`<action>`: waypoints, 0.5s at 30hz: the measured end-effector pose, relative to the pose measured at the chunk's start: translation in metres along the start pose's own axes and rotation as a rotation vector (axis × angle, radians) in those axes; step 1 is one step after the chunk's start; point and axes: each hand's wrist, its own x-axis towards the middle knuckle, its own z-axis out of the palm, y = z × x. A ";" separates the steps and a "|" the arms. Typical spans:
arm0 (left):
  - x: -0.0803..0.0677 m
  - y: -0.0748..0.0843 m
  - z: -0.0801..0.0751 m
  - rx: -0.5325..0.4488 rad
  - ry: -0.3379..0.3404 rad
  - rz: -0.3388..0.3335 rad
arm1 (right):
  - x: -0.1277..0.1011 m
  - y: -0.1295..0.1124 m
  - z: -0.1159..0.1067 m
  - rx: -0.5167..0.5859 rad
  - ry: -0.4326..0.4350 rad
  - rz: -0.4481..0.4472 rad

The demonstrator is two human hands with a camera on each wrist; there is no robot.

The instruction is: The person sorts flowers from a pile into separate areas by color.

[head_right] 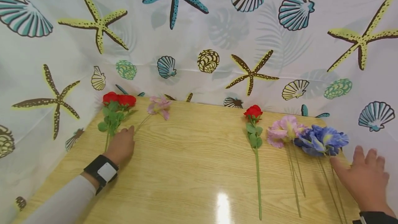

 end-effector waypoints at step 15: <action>-0.002 -0.013 0.001 -0.197 -0.005 -0.011 | -0.008 -0.037 0.004 -0.011 0.057 -0.193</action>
